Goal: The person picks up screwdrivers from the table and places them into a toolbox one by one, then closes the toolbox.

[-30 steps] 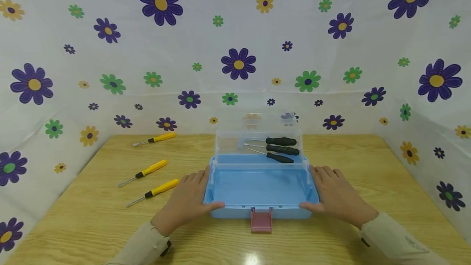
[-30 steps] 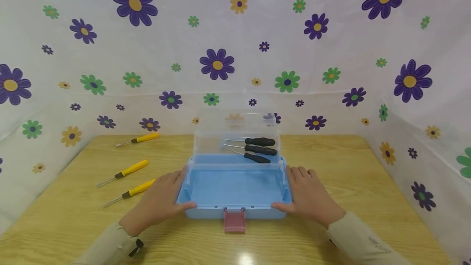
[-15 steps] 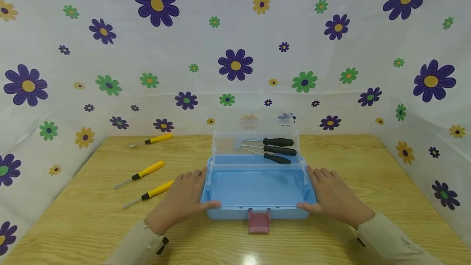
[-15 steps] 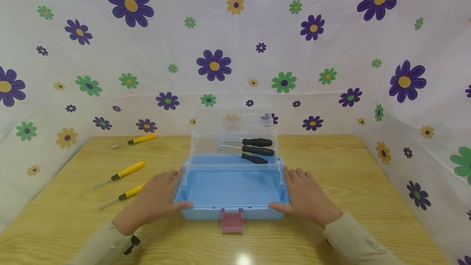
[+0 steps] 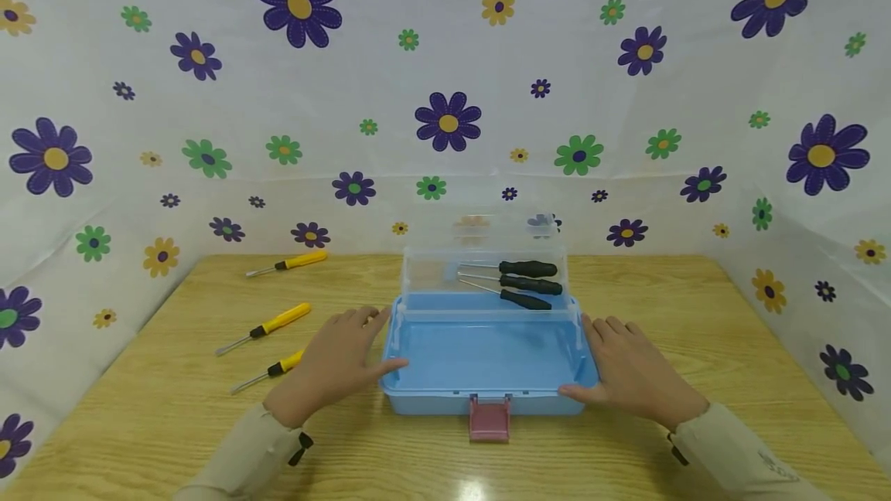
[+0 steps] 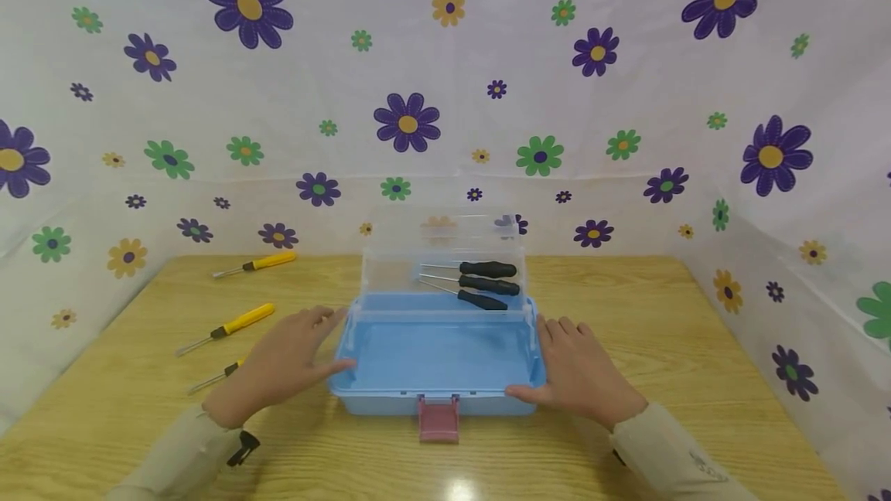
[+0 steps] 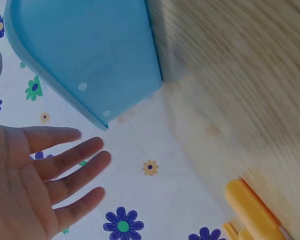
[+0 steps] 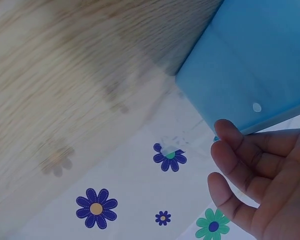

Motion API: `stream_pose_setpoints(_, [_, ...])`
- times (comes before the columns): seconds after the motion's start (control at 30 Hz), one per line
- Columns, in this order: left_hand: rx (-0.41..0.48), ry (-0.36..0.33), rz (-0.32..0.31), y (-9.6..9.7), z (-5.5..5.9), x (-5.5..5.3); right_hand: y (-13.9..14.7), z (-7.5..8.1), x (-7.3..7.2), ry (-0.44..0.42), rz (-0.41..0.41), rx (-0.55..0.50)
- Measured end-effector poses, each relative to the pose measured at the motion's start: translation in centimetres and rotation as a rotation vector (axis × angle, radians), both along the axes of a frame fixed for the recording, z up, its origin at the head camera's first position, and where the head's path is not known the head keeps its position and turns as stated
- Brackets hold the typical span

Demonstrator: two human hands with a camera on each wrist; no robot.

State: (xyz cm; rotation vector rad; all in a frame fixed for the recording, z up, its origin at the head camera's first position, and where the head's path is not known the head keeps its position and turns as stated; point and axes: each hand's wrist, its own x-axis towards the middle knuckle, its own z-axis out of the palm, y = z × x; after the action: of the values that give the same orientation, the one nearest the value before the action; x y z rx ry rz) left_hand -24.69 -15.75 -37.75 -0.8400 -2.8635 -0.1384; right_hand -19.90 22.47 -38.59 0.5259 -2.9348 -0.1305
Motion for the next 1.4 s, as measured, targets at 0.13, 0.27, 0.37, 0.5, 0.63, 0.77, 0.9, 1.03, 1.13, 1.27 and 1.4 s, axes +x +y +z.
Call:
stream_pose_setpoints(0.13, [0.088,0.034,-0.008,-0.4,0.2,-0.3,-0.1,0.1,0.1,0.011,0.01,0.001])
stream_pose_setpoints(0.27, [0.182,0.087,-0.029,-0.9,0.4,-0.4,-0.1,0.1,0.1,0.024,0.024,-0.005])
stream_pose_setpoints(0.37, [0.232,0.137,-0.045,-1.2,0.6,-0.5,-0.1,0.1,0.1,0.028,0.026,-0.009])
stream_pose_setpoints(0.5, [0.296,0.158,-0.049,-1.7,0.8,-0.5,-0.2,0.0,0.1,0.026,0.024,-0.014])
stream_pose_setpoints(0.63, [0.386,0.174,-0.062,-2.4,0.8,-0.7,-0.2,-0.1,0.1,0.027,0.037,-0.017])
stream_pose_setpoints(0.77, [0.474,0.197,-0.067,-3.4,0.9,-1.2,-0.1,-0.1,0.1,0.026,0.045,-0.021])
stream_pose_setpoints(0.9, [0.533,0.206,-0.061,-4.5,1.2,-1.6,0.0,-0.1,0.0,0.024,0.043,-0.023])
stream_pose_setpoints(1.03, [0.55,0.21,-0.037,-5.7,1.3,-1.9,0.0,-0.1,0.0,0.021,0.044,-0.021])
stream_pose_setpoints(1.13, [0.547,0.209,-0.015,-6.6,1.3,-2.0,0.0,0.0,0.0,0.017,0.043,-0.02])
stream_pose_setpoints(1.27, [0.533,0.193,-0.001,-7.6,1.3,-1.8,0.0,0.0,0.0,0.018,0.048,-0.017])
stream_pose_setpoints(1.4, [0.503,0.135,0.021,-8.3,1.1,-1.5,0.0,0.0,0.0,0.026,0.054,-0.013])
